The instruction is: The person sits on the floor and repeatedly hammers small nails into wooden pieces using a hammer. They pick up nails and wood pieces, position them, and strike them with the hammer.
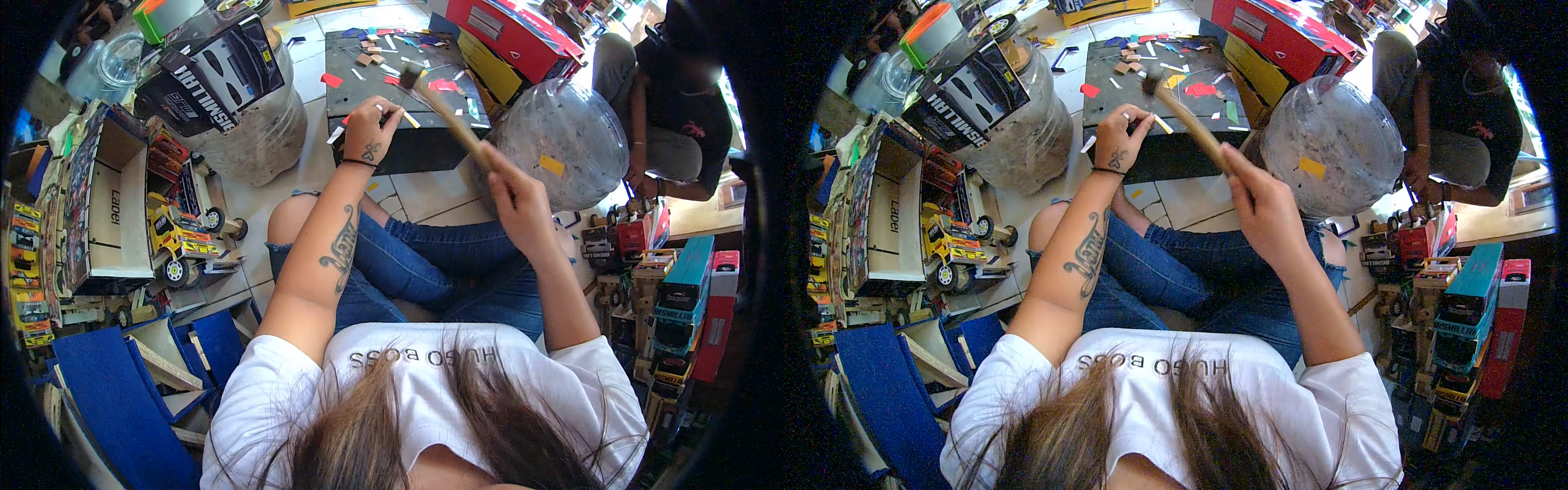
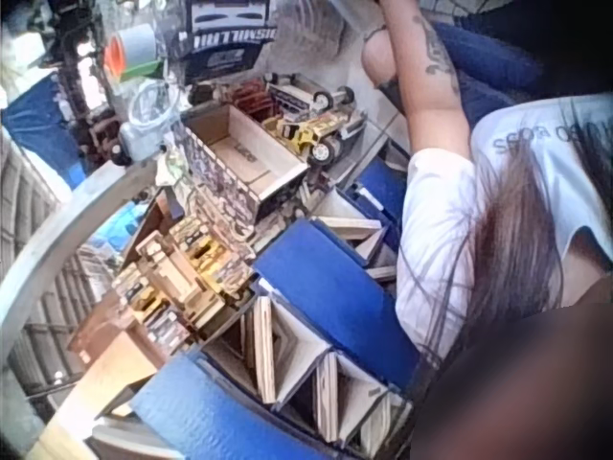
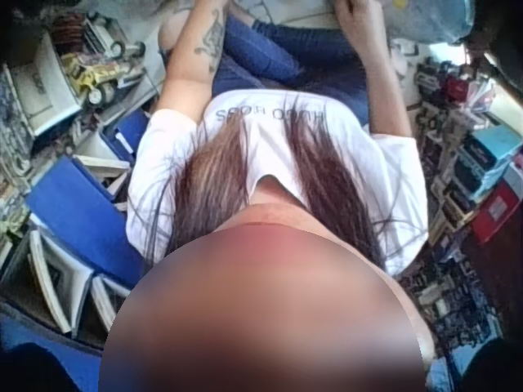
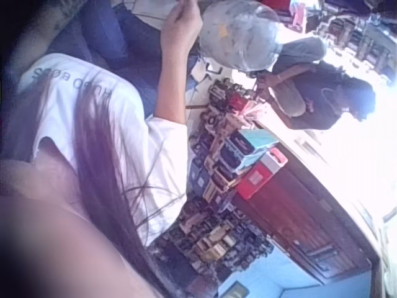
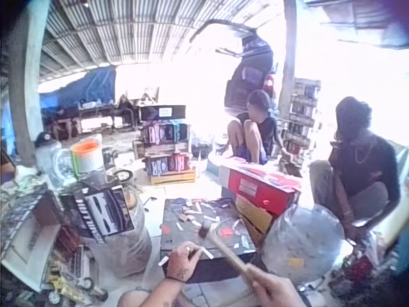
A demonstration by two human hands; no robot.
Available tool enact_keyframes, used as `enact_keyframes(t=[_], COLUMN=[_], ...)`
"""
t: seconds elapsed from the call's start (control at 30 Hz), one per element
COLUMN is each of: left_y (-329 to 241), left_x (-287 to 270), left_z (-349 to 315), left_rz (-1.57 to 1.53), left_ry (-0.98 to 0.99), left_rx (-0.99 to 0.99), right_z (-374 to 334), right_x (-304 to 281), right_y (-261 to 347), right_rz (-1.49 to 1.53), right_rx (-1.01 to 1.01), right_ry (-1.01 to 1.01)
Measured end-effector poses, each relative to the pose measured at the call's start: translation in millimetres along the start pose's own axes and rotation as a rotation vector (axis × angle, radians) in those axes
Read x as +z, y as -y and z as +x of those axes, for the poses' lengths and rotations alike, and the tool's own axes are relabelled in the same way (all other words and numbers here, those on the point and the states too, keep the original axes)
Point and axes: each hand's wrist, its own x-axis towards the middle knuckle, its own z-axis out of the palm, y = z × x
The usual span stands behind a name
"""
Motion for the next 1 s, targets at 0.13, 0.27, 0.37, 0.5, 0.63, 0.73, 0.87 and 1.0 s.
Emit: enact_keyframes(t=[0.13,0.27,0.37,0.5,0.63,0.73,0.87,1.0], left_y=[0.4,-0.8,5.6,36.3,54.1,24.8,-69.6,-160.9], left_x=[-1.7,-3.1,-4.7,-10.9,-12.9,-14.9,25.3,93.5], left_z=[1.3,2.6,13.2,57.0,96.5,75.6,27.6,19.7], left_rz=[0.030,0.053,-0.052,-0.057,0.207,0.244,0.105,0.005], left_ry=[0.013,0.034,-0.017,0.006,-0.033,-0.033,-0.015,0.342], left_rx=[-0.002,0.079,-0.204,-0.413,-0.490,-0.373,0.143,0.562], right_z=[8.0,57.8,89.9,109.2,80.6,34.7,13.2,-4.2], right_x=[4.5,30.1,58.7,77.1,49.1,-22.4,-98.3,-98.5], right_y=[-17.8,-53.4,-79.7,-89.2,-58.1,-46.9,-66.5,-71.2], right_rz=[0.156,-0.188,-0.476,-0.515,-0.431,-0.644,-0.753,-0.772], right_rx=[0.243,0.110,0.257,0.198,-0.116,-0.203,0.140,0.276], right_ry=[0.013,-0.179,-0.152,-0.183,-0.358,-0.515,-0.331,-0.161])
